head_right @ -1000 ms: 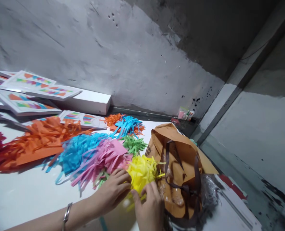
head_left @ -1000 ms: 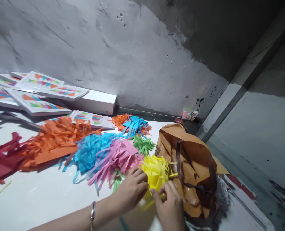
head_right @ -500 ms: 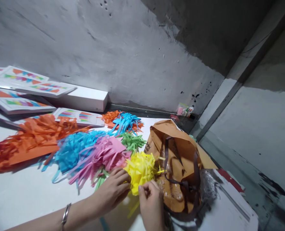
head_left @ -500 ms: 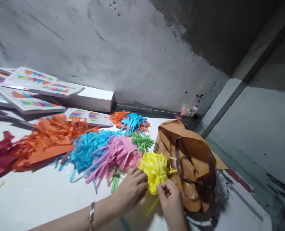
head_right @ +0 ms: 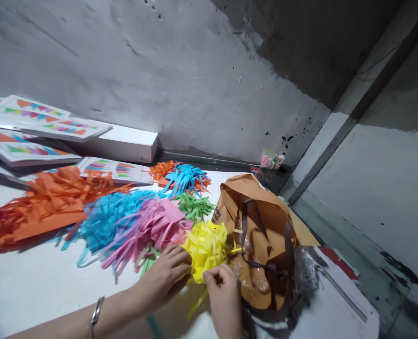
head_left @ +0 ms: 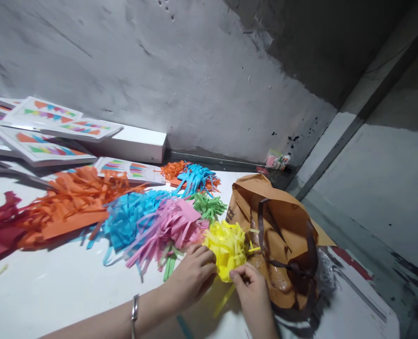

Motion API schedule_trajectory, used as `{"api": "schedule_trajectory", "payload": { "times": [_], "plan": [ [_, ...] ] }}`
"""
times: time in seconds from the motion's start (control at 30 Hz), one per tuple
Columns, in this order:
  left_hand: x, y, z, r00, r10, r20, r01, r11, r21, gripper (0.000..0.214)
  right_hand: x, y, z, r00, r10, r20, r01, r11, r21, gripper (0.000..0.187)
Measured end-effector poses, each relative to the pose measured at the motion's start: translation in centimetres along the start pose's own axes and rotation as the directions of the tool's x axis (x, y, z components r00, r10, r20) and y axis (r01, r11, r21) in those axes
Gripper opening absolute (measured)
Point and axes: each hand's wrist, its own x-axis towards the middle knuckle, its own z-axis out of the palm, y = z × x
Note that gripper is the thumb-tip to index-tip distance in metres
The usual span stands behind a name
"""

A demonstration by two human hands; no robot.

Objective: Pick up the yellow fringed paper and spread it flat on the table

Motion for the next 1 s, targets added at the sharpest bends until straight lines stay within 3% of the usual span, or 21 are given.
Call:
{"api": "schedule_trajectory", "payload": {
  "times": [0.6, 0.7, 0.83, 1.0],
  "plan": [
    [-0.17, 0.09, 0.05, 0.999, -0.035, -0.017, 0.034, 0.998, -0.044, 0.015, -0.01, -0.02, 0.47, 1.000, -0.007, -0.006, 0.007, 0.997, 0.078, 0.030],
    [-0.18, 0.46, -0.17, 0.998, 0.018, -0.055, -0.019, 0.999, -0.026, 0.022, 0.05, 0.08, 0.71, 1.000, 0.003, -0.009, -0.002, 0.995, 0.102, 0.029],
    [0.26, 0.73, -0.32, 0.991, 0.130, 0.020, -0.130, 0.991, -0.001, 0.024, 0.07, -0.05, 0.96, 1.000, 0.023, -0.008, -0.022, 0.990, 0.140, 0.032],
    [0.52, 0.07, -0.43, 0.994, 0.065, 0.084, -0.066, 0.998, 0.007, 0.008, -0.08, -0.59, 0.73, 0.999, 0.027, -0.025, -0.023, 0.988, 0.155, 0.035]
  ]
}}
